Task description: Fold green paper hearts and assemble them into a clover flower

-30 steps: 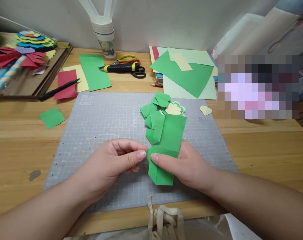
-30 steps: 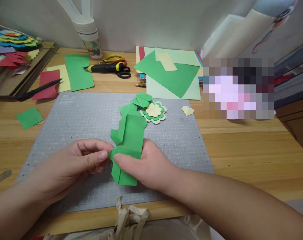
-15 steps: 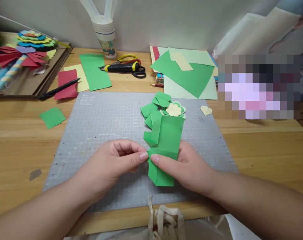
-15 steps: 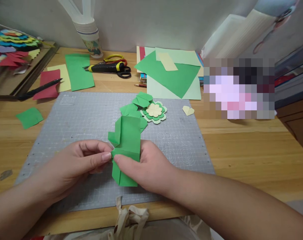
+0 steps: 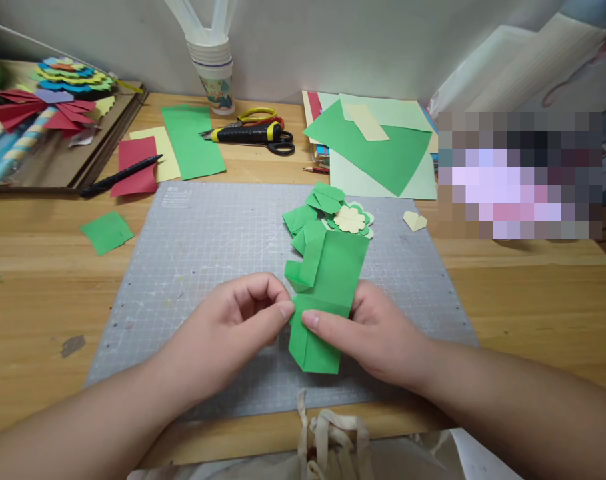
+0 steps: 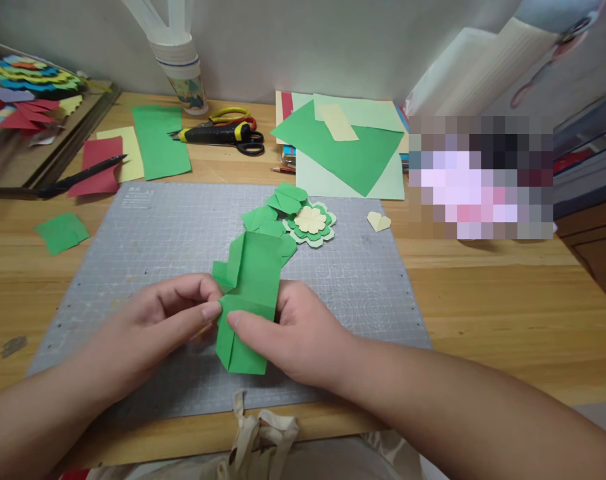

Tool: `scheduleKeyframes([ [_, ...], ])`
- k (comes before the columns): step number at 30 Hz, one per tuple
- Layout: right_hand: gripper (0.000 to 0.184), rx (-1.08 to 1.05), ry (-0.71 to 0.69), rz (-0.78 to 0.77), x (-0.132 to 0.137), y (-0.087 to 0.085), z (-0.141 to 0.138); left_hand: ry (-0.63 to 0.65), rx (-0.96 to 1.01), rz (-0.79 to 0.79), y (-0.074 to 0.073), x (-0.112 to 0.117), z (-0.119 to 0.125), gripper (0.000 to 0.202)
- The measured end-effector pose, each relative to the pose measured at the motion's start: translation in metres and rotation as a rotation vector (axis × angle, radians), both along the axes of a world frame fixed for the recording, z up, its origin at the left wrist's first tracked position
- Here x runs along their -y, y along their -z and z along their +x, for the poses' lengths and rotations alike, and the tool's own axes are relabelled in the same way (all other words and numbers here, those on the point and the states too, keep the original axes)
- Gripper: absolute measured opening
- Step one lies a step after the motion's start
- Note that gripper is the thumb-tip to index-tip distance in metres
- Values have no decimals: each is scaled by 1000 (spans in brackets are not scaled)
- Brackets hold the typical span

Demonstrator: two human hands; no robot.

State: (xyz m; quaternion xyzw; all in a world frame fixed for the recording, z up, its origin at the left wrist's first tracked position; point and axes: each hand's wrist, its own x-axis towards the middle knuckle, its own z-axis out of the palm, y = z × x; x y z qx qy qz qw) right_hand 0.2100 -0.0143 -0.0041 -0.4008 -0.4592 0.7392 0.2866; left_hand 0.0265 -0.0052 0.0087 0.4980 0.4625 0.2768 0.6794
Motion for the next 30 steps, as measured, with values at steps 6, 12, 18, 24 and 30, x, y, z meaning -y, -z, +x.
scheduleKeyframes([
  [6, 12, -48, -61, -6, -1, -4, 0, 83, 15, 84, -2, 1, -1, 21],
  [12, 18, -41, -57, -4, -3, -1, 2, 91, -57, 103, -1, 3, -2, 24],
  [18, 22, -105, -68, -42, -3, -1, 1, 129, -218, 405, -3, 3, -2, 28],
  [24, 24, -90, -76, -11, -2, 2, 1, 178, -229, 505, -3, 6, -5, 30],
  [30, 27, -79, 24, 24, -5, 1, 2, 232, -205, 417, 1, 9, -5, 27],
])
